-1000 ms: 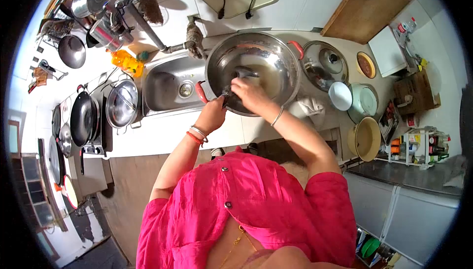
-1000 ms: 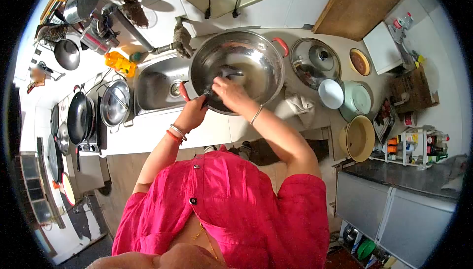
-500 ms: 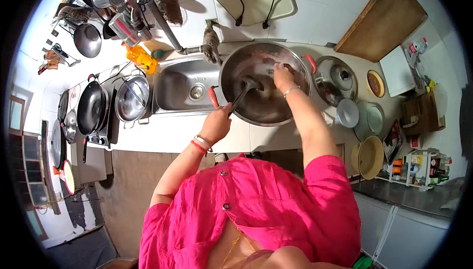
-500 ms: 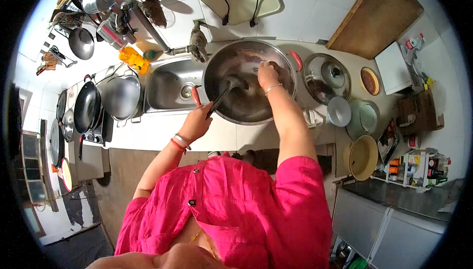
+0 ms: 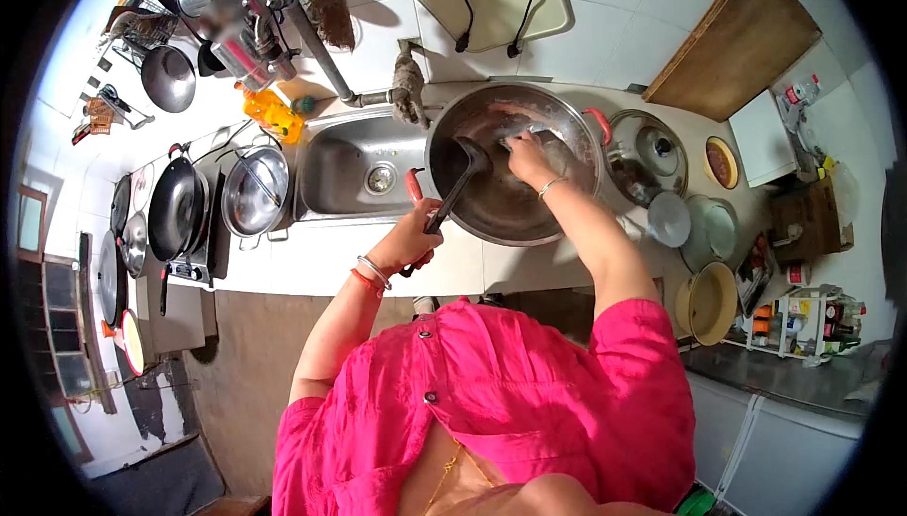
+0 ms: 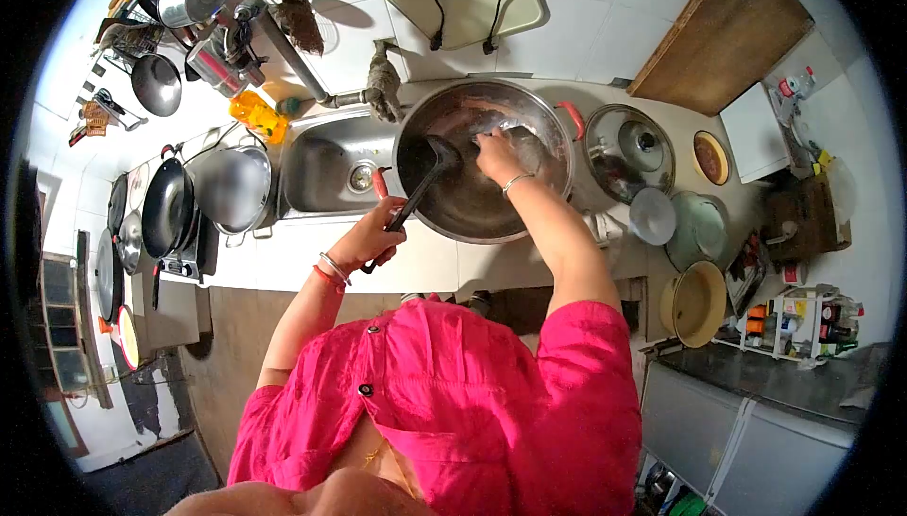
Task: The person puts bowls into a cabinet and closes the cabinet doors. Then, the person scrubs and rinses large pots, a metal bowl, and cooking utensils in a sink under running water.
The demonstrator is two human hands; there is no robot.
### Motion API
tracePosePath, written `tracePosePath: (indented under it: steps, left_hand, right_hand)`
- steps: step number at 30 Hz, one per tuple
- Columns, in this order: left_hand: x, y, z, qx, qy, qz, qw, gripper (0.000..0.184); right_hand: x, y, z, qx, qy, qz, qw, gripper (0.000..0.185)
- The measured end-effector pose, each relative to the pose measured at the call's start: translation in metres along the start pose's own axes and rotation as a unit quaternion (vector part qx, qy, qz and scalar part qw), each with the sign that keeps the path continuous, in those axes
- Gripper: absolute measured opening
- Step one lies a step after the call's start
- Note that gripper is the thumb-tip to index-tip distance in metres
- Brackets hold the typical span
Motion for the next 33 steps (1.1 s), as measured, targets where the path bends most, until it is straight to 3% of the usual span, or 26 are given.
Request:
tracePosePath:
  steps: [3,5,7,9,10,17,21,26,27,29,31,32,33]
  left_hand:
    - [-0.003,-0.006,0.004,-0.018,0.047,-0.018,0.999,0.046]
    - [-0.003,-0.008,0.005,-0.008,0.071,-0.039,0.997,0.041]
    - [-0.013,-0.013,0.005,0.002,0.041,-0.066,0.997,0.037]
    - [-0.020,-0.015,0.003,-0.001,-0.016,-0.082,0.997,0.030]
    - [-0.018,-0.015,0.002,-0.001,-0.014,-0.080,0.997,0.029]
    - [-0.018,-0.015,0.001,0.057,-0.028,-0.016,0.998,0.026]
    - [-0.024,-0.011,0.001,0.068,-0.109,0.099,0.987,0.029]
    - [-0.011,-0.009,0.012,0.077,-0.181,0.196,0.961,0.036]
    - [-0.006,-0.010,0.014,0.087,-0.197,0.230,0.949,0.038]
    - [-0.007,-0.018,0.017,0.098,-0.186,0.202,0.957,0.038]
    - [0.007,-0.022,0.022,0.074,-0.206,0.188,0.957,0.040]
    - [0.008,-0.027,0.023,0.059,-0.223,0.204,0.951,0.041]
    - [0.009,-0.032,0.024,0.044,-0.240,0.220,0.944,0.042]
  right_hand:
    - [-0.037,0.010,-0.028,0.103,-0.089,-0.071,0.988,0.031]
    - [-0.074,0.027,-0.039,0.120,-0.064,-0.137,0.981,0.030]
    - [-0.091,0.033,-0.025,0.118,-0.072,-0.117,0.984,0.030]
    - [-0.100,0.019,-0.012,0.125,-0.142,-0.185,0.964,0.031]
    - [-0.100,0.007,-0.006,0.081,-0.143,-0.193,0.967,0.030]
    - [-0.064,-0.071,0.060,-0.164,-0.186,-0.053,0.967,0.033]
    - [-0.038,-0.069,0.059,-0.148,-0.311,-0.052,0.937,0.030]
    - [0.014,-0.048,0.045,-0.101,-0.446,0.119,0.881,0.023]
    - [0.017,-0.037,0.030,-0.059,-0.393,0.186,0.899,0.024]
    - [0.008,-0.003,0.020,0.011,-0.537,0.317,0.782,0.030]
    - [0.013,-0.007,0.039,0.065,-0.564,0.290,0.771,0.036]
    - [0.011,-0.001,0.033,0.031,-0.564,0.308,0.765,0.036]
    - [0.020,-0.002,0.036,0.070,-0.521,0.304,0.794,0.035]
Point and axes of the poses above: each hand's wrist, its own y-axis away from the middle knuckle, its own z-axis out of the palm, x = y × z, the point moved 8 cm from there along -y, towards the middle knuckle, and after that the axes turned 5 degrees about y, right-handed, at the moved point
